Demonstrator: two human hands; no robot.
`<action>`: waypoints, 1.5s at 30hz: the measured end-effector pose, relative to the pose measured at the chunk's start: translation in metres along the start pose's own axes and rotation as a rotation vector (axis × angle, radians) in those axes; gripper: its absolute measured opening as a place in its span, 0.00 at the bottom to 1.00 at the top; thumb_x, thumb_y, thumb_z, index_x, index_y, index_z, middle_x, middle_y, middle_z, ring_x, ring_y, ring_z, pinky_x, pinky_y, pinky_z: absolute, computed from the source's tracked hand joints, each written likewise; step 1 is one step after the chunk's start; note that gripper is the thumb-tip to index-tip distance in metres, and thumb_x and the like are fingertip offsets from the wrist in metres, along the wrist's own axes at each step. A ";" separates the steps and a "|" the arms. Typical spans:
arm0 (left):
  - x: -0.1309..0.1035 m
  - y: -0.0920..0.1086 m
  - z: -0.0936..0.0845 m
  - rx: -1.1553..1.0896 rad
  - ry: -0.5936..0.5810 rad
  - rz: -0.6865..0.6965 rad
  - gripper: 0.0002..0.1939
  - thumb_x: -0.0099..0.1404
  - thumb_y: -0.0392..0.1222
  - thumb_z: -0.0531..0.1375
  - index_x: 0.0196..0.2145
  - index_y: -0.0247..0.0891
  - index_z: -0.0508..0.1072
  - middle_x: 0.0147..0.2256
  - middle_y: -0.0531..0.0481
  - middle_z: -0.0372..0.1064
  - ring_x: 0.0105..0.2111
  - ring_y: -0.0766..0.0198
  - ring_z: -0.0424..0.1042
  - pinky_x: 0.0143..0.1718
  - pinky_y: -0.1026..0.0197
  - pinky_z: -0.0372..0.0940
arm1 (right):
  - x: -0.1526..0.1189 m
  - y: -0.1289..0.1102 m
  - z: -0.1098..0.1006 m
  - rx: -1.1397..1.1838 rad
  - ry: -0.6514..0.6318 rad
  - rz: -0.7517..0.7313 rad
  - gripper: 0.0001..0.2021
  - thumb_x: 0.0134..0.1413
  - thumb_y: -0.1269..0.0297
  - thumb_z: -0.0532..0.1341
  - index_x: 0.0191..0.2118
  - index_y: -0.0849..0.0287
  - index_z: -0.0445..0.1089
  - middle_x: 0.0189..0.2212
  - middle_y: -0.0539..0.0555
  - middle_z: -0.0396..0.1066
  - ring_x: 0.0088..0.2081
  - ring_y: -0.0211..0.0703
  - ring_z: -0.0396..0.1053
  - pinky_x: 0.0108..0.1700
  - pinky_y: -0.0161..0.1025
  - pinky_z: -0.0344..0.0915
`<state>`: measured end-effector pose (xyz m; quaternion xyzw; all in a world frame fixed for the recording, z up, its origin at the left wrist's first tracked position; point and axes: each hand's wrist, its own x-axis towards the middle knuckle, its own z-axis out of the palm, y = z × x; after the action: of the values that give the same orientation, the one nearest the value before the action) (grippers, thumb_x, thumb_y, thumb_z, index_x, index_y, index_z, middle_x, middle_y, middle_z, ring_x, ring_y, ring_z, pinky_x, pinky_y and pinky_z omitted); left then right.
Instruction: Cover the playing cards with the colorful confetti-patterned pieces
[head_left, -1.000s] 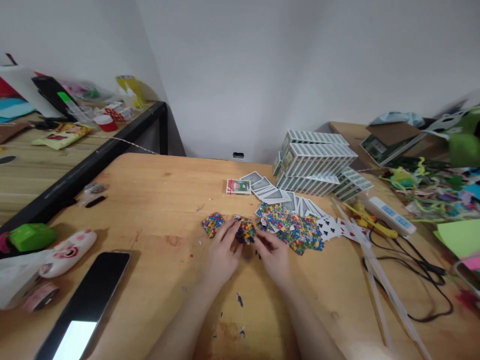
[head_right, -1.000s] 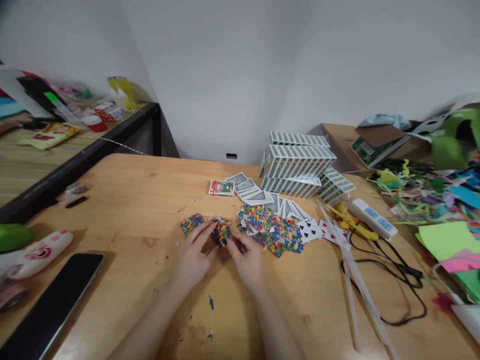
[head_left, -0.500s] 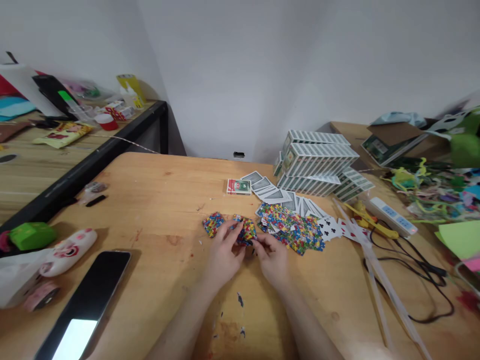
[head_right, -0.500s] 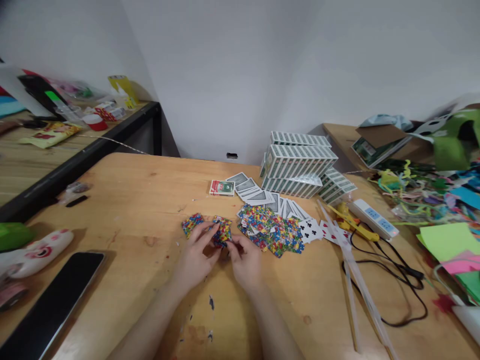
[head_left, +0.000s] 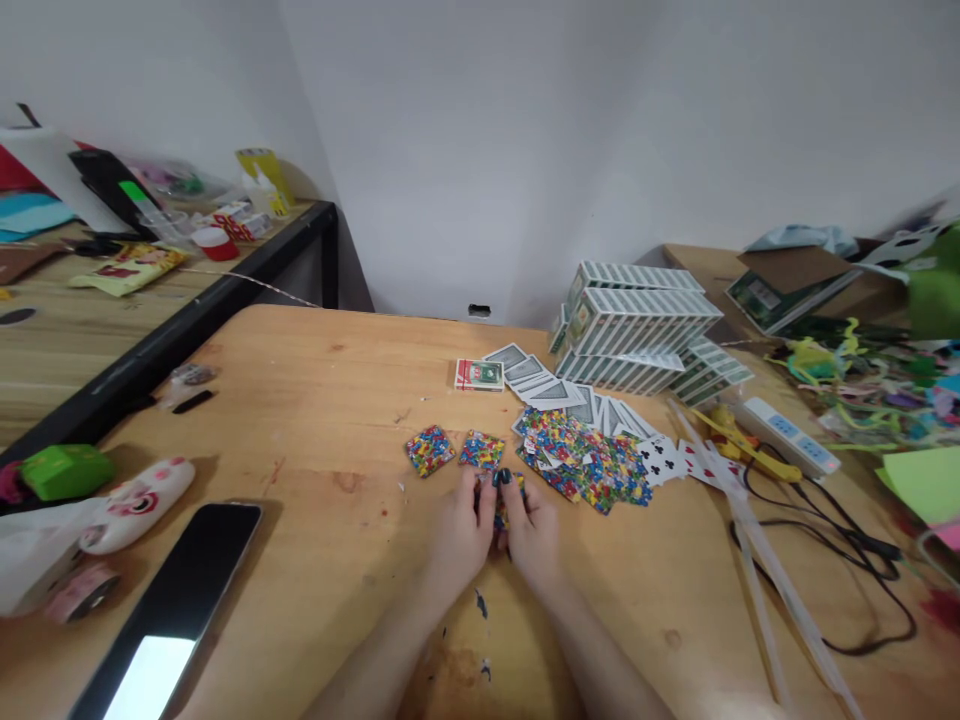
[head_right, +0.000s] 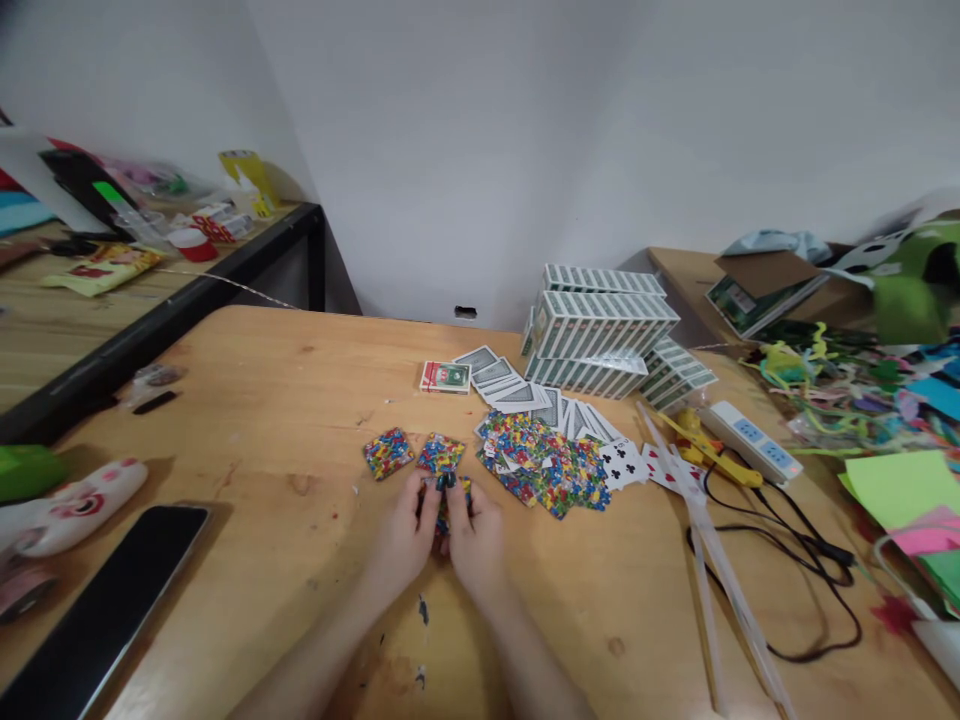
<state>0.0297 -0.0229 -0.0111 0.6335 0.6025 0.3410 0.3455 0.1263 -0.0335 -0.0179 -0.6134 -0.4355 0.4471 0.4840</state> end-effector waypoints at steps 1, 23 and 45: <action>-0.002 0.002 0.001 0.027 -0.007 0.016 0.10 0.63 0.43 0.44 0.32 0.38 0.61 0.24 0.51 0.66 0.22 0.65 0.66 0.21 0.66 0.56 | -0.001 0.000 0.000 -0.007 0.010 0.031 0.20 0.52 0.48 0.49 0.20 0.59 0.59 0.10 0.44 0.56 0.10 0.32 0.54 0.10 0.30 0.50; -0.005 0.006 0.000 -0.041 -0.132 0.121 0.17 0.62 0.45 0.47 0.17 0.37 0.55 0.15 0.58 0.50 0.17 0.71 0.53 0.19 0.68 0.47 | 0.005 0.001 -0.012 -0.228 0.310 -0.107 0.22 0.54 0.50 0.45 0.15 0.56 0.47 0.11 0.45 0.47 0.16 0.34 0.47 0.18 0.33 0.44; 0.021 -0.016 -0.039 0.508 0.149 -0.042 0.17 0.60 0.50 0.50 0.21 0.37 0.67 0.17 0.52 0.65 0.19 0.67 0.64 0.21 0.67 0.47 | 0.057 0.027 -0.056 -0.714 0.427 -0.449 0.32 0.44 0.56 0.60 0.54 0.65 0.55 0.46 0.64 0.63 0.51 0.55 0.54 0.50 0.50 0.53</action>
<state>-0.0107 -0.0002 -0.0036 0.6604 0.7056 0.2172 0.1374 0.1957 0.0060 -0.0445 -0.7104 -0.5746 0.0174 0.4061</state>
